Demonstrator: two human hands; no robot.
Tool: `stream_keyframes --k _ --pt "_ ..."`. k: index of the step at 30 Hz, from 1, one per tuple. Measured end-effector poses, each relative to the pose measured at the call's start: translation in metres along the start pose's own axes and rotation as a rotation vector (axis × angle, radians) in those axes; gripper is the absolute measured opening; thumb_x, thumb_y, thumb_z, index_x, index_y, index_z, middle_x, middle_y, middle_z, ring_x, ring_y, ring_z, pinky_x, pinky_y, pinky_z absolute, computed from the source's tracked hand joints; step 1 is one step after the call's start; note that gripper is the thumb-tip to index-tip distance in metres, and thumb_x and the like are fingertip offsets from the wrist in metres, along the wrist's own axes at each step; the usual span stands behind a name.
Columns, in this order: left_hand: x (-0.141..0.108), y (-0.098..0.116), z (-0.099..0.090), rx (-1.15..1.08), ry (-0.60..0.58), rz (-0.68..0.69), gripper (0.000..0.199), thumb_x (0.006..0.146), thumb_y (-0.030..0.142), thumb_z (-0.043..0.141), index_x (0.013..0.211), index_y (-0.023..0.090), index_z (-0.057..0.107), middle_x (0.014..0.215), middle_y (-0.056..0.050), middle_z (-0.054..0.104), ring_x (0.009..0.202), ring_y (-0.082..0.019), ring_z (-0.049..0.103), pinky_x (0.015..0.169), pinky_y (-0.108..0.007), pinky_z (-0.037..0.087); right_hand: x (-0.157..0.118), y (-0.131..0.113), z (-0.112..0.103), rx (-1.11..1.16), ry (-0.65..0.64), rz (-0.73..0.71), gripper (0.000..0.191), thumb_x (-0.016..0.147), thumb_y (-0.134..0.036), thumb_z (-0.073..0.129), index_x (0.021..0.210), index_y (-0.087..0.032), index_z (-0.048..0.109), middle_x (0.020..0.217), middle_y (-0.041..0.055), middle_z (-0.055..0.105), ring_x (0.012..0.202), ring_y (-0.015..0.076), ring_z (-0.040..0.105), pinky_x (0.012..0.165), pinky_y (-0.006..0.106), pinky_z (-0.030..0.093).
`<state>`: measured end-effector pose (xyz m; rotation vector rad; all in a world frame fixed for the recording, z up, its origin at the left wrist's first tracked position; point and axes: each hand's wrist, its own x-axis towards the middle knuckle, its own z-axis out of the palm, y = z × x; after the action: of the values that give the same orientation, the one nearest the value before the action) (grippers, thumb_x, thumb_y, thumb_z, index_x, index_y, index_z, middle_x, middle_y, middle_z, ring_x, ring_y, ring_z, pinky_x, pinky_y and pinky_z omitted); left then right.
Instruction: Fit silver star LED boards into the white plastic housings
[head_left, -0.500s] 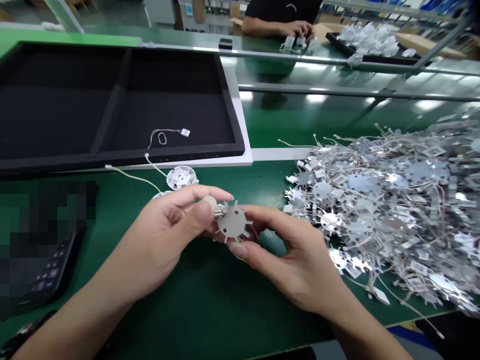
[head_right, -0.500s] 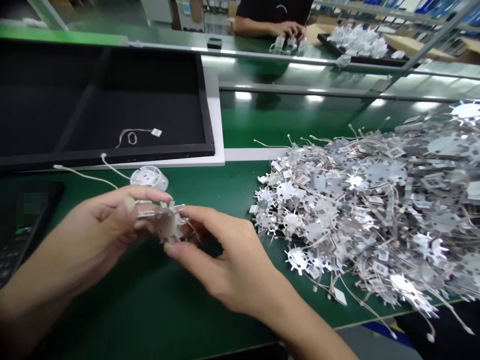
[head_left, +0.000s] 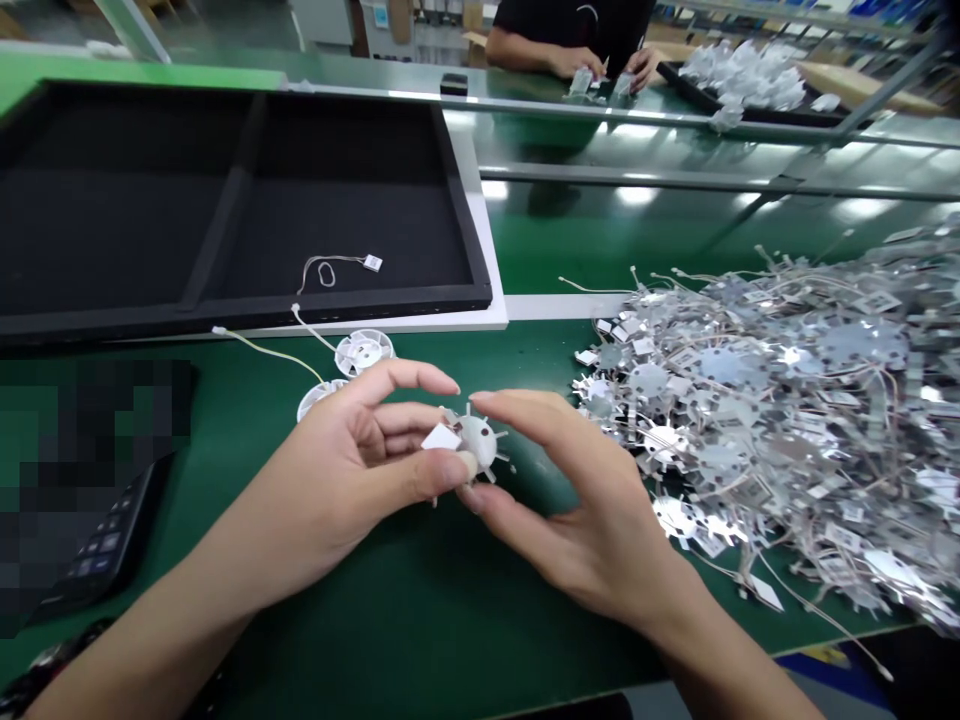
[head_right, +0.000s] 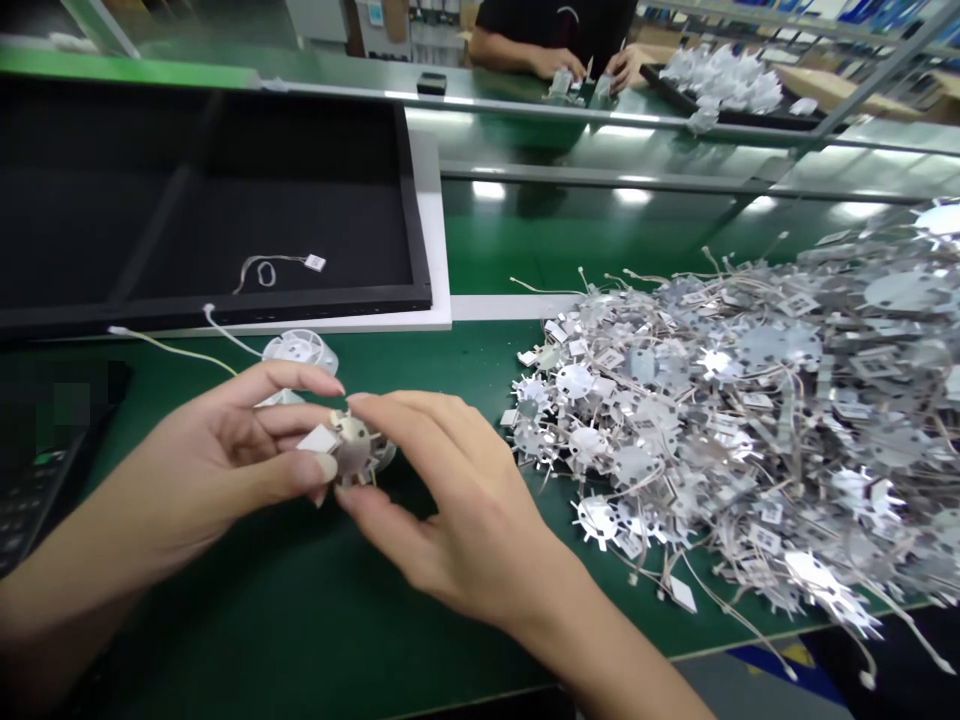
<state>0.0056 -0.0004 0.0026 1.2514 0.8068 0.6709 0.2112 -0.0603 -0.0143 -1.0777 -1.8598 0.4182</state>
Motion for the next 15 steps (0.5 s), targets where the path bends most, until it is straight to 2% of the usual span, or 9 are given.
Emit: stream_keyframes --k 3,6,9,12,15 --pt "0.001 0.002 0.001 0.123 0.064 0.047 0.028 0.082 0.027 0.090 0.103 0.030 0.071 0.080 0.007 0.079 0.073 -0.014 0.079 0.065 -0.015 0.064 0.001 -0.001 -0.001 -0.040 0.030 -0.006 0.038 0.097 -0.017 0.070 0.133 -0.023 0.060 0.124 0.0073 0.077 0.111 0.0220 0.075 0.094 0.036 0.063" --pt "0.002 0.003 0.002 0.265 0.126 0.071 0.017 0.086 0.034 0.087 0.093 0.026 0.074 0.079 0.004 0.079 0.068 -0.012 0.074 0.061 -0.012 0.061 0.001 -0.003 -0.002 -0.066 0.046 -0.028 0.039 0.097 -0.014 0.069 0.133 -0.022 0.059 0.123 0.0073 0.078 0.110 0.0213 0.076 0.094 0.036 0.064" --pt "0.001 0.005 0.003 0.334 0.148 0.105 0.017 0.087 0.037 0.085 0.085 0.024 0.074 0.075 0.004 0.078 0.066 -0.012 0.073 0.060 -0.014 0.060 0.000 -0.003 -0.001 -0.096 0.050 -0.064 0.038 0.098 -0.014 0.068 0.134 -0.021 0.060 0.127 0.0097 0.078 0.117 0.0227 0.076 0.100 0.038 0.064" --pt "-0.002 0.005 0.005 0.425 0.204 0.215 0.009 0.091 0.033 0.080 0.087 0.027 0.075 0.082 0.006 0.079 0.073 -0.011 0.076 0.065 -0.013 0.061 -0.001 -0.001 0.001 -0.121 0.046 -0.100 0.035 0.098 -0.015 0.068 0.132 -0.015 0.062 0.131 0.0142 0.077 0.126 0.0222 0.073 0.109 0.035 0.061" --pt "-0.007 0.004 0.011 0.490 0.257 0.330 0.005 0.095 0.026 0.075 0.093 0.031 0.077 0.096 0.007 0.080 0.091 -0.012 0.078 0.075 -0.015 0.064 -0.002 0.000 0.003 -0.116 0.041 -0.103 0.036 0.098 -0.015 0.067 0.133 -0.013 0.061 0.134 0.0160 0.075 0.129 0.0206 0.071 0.113 0.032 0.059"
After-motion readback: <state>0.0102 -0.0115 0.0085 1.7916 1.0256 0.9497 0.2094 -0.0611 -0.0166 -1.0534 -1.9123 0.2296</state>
